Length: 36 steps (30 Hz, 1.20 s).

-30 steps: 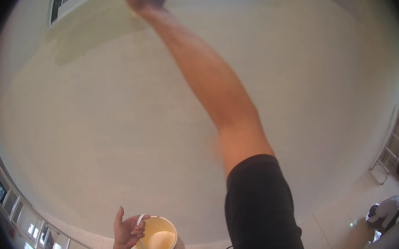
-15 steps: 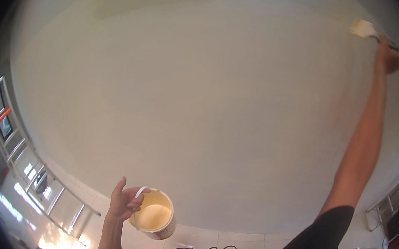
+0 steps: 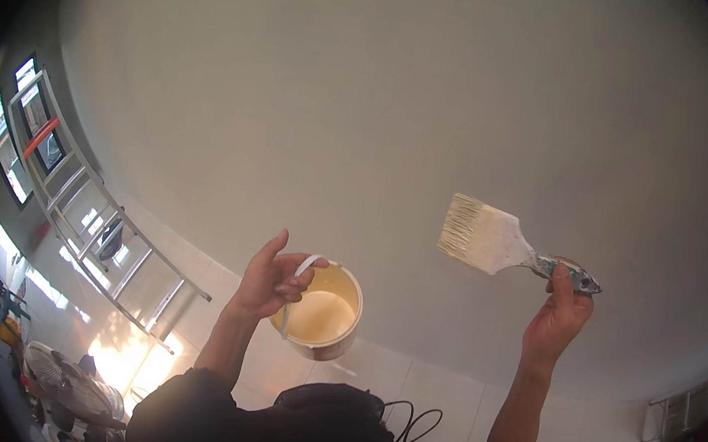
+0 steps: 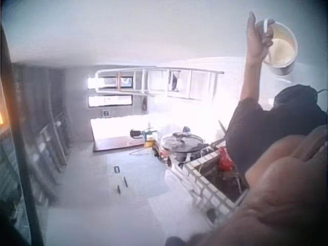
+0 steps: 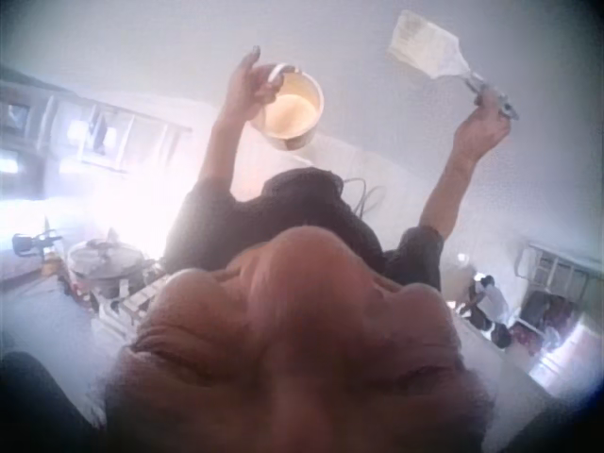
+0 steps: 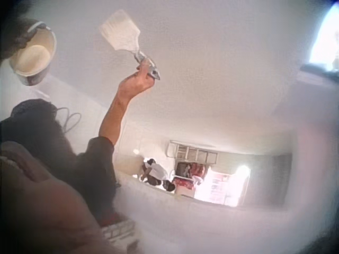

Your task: The person paints a ceiling using a paintbrush and a bucket of paint. They repeatedly dip the brush into the bucket and apply paint to the ceiling surface in broad strokes.

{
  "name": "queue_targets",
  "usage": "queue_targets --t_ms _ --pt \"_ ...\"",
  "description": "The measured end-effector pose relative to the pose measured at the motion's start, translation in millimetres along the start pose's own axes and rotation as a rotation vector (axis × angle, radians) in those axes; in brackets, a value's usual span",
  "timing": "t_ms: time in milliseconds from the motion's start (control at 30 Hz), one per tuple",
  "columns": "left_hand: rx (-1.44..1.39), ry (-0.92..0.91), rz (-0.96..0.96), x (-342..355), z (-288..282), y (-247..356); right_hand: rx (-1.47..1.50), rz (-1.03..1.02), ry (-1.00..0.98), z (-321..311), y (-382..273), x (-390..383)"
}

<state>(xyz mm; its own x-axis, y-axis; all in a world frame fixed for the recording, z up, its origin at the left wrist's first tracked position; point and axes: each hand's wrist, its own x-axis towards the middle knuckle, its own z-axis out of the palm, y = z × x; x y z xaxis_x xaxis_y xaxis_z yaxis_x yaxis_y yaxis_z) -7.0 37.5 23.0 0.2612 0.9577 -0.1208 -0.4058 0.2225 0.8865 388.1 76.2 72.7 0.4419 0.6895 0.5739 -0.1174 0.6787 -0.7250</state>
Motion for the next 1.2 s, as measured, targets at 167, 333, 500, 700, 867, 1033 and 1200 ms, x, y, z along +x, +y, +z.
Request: queue_targets --t_ms 167,333,500,700,867,1033,1200 --pt "-0.06 0.032 0.026 -13 -6 -9 -0.073 -0.027 -0.175 46 16 -68" --pt "0.031 0.11 -0.02 -12 -6 -13 -0.547 -0.666 -0.485 88 41 -106" --pt "0.024 0.162 -0.016 -15 -15 -26 -0.672 -0.831 -0.578 126 72 -144" --pt "-0.021 0.246 0.026 -20 -31 -41 -0.514 -0.804 -0.634 155 95 -167" --pt "-0.05 0.448 0.072 -31 -28 -46 -0.457 -0.784 -0.691 172 109 -188" --pt "-0.118 0.673 0.163 -43 -32 -50 -0.389 -0.732 -0.675 192 118 -209" --pt "-0.083 0.771 0.229 -57 -42 -48 -0.33 -0.665 -0.69 209 125 -229"
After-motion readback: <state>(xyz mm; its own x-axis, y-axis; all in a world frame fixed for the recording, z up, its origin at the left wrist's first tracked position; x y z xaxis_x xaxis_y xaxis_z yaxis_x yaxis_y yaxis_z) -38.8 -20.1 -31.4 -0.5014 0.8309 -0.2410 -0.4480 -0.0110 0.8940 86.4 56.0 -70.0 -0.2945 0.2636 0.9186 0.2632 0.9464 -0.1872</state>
